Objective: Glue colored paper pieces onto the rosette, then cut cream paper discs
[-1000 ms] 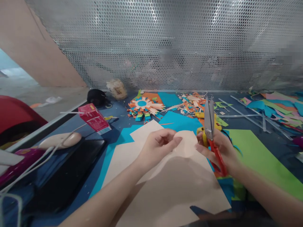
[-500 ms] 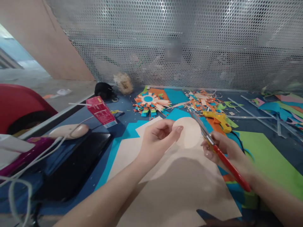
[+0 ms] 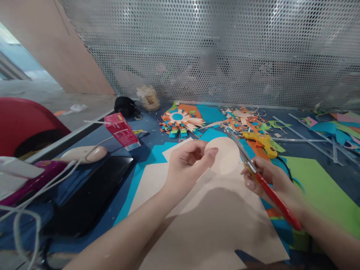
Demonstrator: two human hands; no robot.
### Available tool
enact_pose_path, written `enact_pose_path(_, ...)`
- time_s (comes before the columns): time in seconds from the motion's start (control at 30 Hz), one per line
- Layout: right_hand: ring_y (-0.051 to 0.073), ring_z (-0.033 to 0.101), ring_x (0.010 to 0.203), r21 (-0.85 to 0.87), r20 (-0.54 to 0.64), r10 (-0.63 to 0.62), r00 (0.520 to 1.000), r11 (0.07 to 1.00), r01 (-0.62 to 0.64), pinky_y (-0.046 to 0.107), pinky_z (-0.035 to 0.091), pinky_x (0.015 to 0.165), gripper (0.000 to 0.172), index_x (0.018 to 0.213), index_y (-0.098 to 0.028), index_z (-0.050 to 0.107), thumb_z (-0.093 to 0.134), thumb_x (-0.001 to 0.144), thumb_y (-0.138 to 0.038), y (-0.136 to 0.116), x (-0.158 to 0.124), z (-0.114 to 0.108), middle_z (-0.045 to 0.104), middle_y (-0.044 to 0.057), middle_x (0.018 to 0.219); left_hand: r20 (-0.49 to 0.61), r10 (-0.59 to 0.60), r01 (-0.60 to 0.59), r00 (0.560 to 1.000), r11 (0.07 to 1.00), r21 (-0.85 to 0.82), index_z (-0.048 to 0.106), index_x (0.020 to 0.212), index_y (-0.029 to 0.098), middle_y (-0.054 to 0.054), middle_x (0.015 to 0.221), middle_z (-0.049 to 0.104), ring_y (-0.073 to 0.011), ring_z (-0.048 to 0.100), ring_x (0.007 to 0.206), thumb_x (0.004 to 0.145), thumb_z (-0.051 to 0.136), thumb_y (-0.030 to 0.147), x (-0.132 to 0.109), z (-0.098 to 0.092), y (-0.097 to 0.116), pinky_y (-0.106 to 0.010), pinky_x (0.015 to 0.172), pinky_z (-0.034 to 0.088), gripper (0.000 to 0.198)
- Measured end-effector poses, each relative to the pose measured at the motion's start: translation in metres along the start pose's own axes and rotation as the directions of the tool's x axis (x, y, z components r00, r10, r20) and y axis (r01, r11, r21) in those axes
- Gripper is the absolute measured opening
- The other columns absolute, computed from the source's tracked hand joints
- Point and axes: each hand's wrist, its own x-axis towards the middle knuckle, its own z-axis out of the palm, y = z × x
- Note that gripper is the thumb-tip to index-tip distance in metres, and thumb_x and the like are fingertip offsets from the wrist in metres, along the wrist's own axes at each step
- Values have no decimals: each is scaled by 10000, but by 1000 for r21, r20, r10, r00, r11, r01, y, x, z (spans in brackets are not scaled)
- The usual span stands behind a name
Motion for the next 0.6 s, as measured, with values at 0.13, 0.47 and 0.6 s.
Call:
enact_pose_path(0.13, 146, 490, 643, -29, -4, 16, 1000, 999, -16, 266, 419, 544, 259, 780, -220, 437, 606, 763, -416, -1, 0, 0, 486, -11, 723, -3, -5, 5, 1000, 1000, 9, 550, 606, 165, 41, 505, 452, -60, 377, 451, 743, 621, 248, -1, 0, 0, -189, 408, 296, 175)
enact_pose_path(0.47, 130, 470, 612, -86, -6, 26, 1000, 996, -27, 250, 398, 522, 243, 787, -225, 435, 558, 792, -434, -2, 0, 0, 470, -28, 704, -18, 39, -38, 999, 997, 61, 558, 619, 167, 36, 530, 482, -64, 401, 472, 757, 616, 249, -1, -1, 0, -197, 436, 315, 170)
enact_pose_path(0.6, 125, 466, 596, -96, -24, 13, 1000, 995, -15, 243, 393, 507, 250, 773, -223, 431, 566, 789, -432, -1, 0, 0, 471, -29, 688, -20, 50, -48, 999, 996, 76, 548, 607, 169, 37, 520, 489, -63, 400, 461, 760, 611, 242, -1, -1, 2, -197, 424, 308, 181)
